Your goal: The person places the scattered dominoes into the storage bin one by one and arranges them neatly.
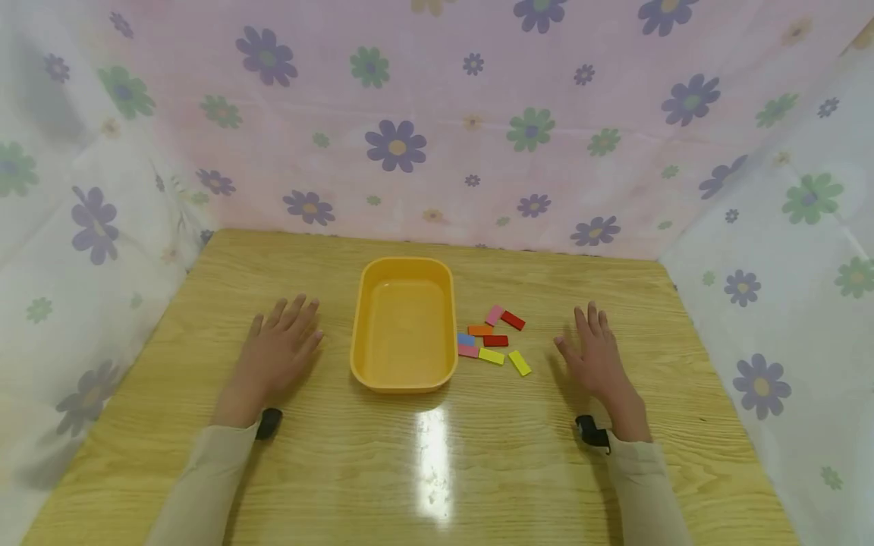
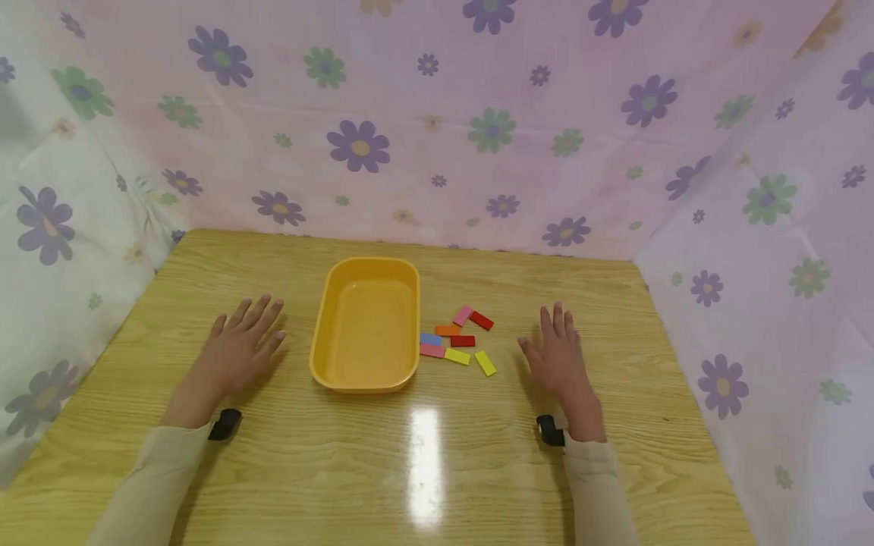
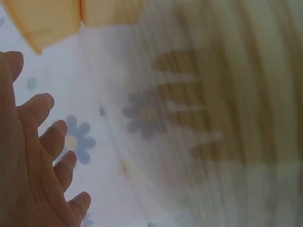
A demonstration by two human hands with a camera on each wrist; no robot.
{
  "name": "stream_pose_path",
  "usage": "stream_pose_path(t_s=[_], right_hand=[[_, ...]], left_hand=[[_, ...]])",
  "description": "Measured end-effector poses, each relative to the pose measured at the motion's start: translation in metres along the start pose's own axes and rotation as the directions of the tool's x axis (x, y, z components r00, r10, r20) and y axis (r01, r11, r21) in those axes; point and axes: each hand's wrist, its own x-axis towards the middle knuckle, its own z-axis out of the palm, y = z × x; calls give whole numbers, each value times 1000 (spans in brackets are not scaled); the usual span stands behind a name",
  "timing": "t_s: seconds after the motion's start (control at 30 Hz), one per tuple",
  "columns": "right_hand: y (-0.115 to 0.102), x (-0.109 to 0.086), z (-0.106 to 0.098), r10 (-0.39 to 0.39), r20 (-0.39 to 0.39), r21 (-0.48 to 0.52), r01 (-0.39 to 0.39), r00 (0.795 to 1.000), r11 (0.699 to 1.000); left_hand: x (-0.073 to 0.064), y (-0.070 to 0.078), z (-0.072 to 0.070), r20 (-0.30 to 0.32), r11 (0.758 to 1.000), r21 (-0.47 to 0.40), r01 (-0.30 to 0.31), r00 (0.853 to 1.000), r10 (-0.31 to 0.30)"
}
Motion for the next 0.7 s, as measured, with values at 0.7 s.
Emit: stream_pose_path(t_s=[0.7], right_hand=[[-35,-25,29,-40,111,236,13,993,972]], left_hand=[[10,50,14,-7,965,-105,-241,970,242]])
